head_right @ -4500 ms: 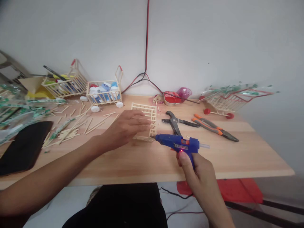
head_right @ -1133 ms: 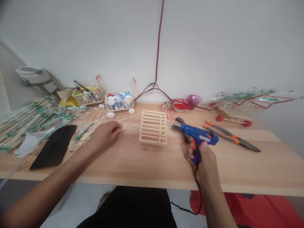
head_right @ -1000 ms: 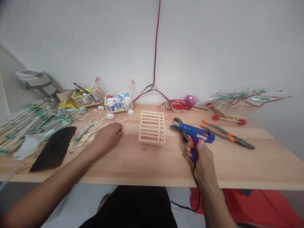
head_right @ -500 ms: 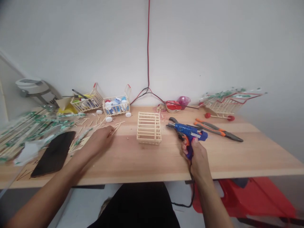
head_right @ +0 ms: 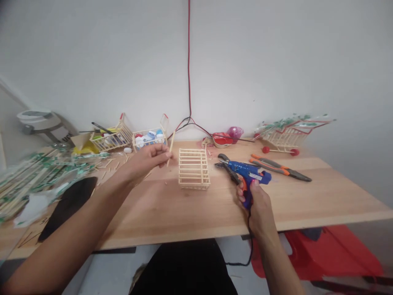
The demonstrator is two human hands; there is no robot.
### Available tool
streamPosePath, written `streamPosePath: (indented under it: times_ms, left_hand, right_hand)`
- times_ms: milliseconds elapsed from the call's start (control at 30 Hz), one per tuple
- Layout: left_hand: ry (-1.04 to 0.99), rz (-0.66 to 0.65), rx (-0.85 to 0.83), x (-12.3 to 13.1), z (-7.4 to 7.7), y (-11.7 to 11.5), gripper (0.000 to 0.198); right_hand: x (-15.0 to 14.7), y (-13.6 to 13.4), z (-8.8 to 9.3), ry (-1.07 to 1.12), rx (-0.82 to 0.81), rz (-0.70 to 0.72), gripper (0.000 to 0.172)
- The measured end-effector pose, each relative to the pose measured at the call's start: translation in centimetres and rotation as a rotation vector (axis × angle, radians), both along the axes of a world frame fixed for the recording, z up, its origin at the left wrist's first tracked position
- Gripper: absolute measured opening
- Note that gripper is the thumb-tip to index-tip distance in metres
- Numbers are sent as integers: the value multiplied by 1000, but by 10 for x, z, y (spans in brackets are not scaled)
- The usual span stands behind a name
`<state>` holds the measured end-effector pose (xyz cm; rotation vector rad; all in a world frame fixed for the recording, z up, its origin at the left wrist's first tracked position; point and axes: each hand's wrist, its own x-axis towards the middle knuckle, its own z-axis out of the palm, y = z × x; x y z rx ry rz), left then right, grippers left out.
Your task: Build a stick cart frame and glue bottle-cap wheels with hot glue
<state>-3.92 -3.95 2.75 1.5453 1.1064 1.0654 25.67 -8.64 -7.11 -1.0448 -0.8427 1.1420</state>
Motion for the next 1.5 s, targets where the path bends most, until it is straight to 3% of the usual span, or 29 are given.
streamPosePath:
  times_ms: [167,367,800,1500]
  left_hand:
    - [-317,-140,-190,30,10,17,14]
    - [-340,-225,-326,34,-5,29,10]
    - [-431,-229,-387,27,-11,35,9]
    - [-398,-298,-425,27,-8,30,13]
  right_hand:
    - [-7,-12,19,-123,-27,10,44]
    - [-20,-25,37,-274,19,-19,42]
    - [-24,-37,35,-643,64,-39,46]
    - [-19,-51,30,-701,8,-8,46]
